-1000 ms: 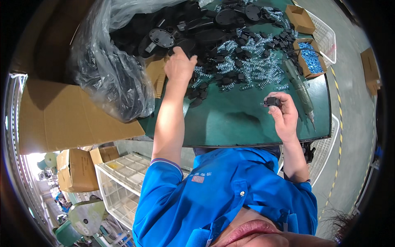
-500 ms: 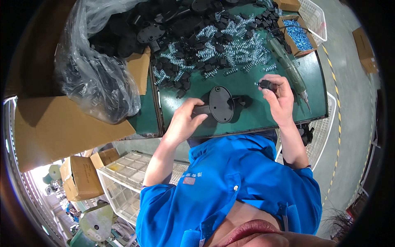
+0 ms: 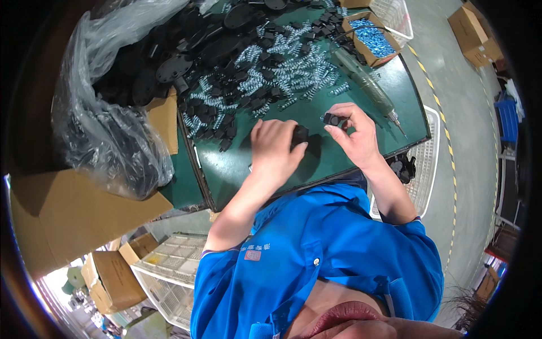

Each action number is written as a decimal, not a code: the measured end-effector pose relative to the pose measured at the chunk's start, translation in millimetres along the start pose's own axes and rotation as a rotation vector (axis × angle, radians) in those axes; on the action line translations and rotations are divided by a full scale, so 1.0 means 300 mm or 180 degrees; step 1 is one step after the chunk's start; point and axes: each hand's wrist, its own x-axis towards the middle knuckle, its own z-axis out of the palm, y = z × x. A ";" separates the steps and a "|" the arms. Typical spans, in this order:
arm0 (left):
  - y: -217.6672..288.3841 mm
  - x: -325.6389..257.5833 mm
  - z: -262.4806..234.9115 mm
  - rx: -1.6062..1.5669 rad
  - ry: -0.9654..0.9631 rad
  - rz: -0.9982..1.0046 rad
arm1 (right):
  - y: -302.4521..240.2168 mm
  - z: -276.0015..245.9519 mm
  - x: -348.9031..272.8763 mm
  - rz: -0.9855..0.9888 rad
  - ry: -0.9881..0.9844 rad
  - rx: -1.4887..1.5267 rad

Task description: The person repeatedly picks up small black plastic components and metal springs from a green workbench, aligns them, and uses a pneumatic screwdriver to fasten them together. The assembled units are placed into a white basket on the right side of the table.

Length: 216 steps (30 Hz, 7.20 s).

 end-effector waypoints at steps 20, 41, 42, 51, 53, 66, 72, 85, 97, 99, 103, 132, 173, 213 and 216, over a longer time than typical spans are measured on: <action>0.093 -0.009 0.054 -0.5902 -0.0333 -0.1259 | -0.171 -0.055 0.021 -0.0873 -0.0109 -0.0835; 0.010 0.126 -0.016 -0.1055 -0.0898 0.0310 | 0.044 -0.056 0.059 -0.1511 -0.0837 -0.1781; 0.011 0.127 -0.005 -0.0851 -0.0800 0.0391 | 0.065 -0.042 0.051 -0.1555 -0.0833 -0.1958; 0.031 0.102 0.054 0.0180 -0.0395 0.0835 | 0.031 -0.109 0.120 -0.0482 -0.1422 -0.2611; 0.030 0.100 0.052 0.0172 -0.0401 0.0831 | 0.011 -0.222 0.189 -0.0253 -0.0607 -0.2846; 0.088 0.197 0.114 0.0427 -0.0408 0.0954 | 0.120 -0.295 0.194 0.0339 -0.0087 -0.2595; 0.096 0.187 0.119 0.0341 -0.0417 0.0868 | -0.010 -0.260 0.138 -0.0734 0.0570 0.1016; 0.100 0.188 0.131 0.0394 -0.0421 0.0706 | -0.063 -0.079 0.160 -0.1119 0.0690 0.1929; 0.089 0.185 0.142 0.0307 -0.0301 0.0753 | -0.039 -0.048 0.160 -0.0970 0.0584 0.1856; 0.083 0.184 0.145 0.0348 -0.0307 0.0790 | -0.043 -0.055 0.156 -0.0934 0.0380 0.1589; 0.074 0.179 0.161 0.0278 -0.0114 0.0816 | -0.021 -0.071 0.151 -0.1048 0.0159 0.0889; 0.119 0.163 0.088 -0.4961 -0.0899 -0.1394 | 0.084 -0.254 0.182 0.0328 -0.0023 -0.2670; -0.121 0.227 0.021 0.0677 0.0284 0.1011 | 0.080 -1.044 -0.392 0.2210 -0.1013 -0.4369; 0.012 0.106 0.082 0.0057 -0.0613 0.2150 | 0.346 -0.497 0.374 0.0189 0.0284 -0.0115; 0.010 0.117 0.061 0.0075 -0.0518 0.2290 | 0.281 -0.469 0.281 -0.0464 0.0508 -0.0472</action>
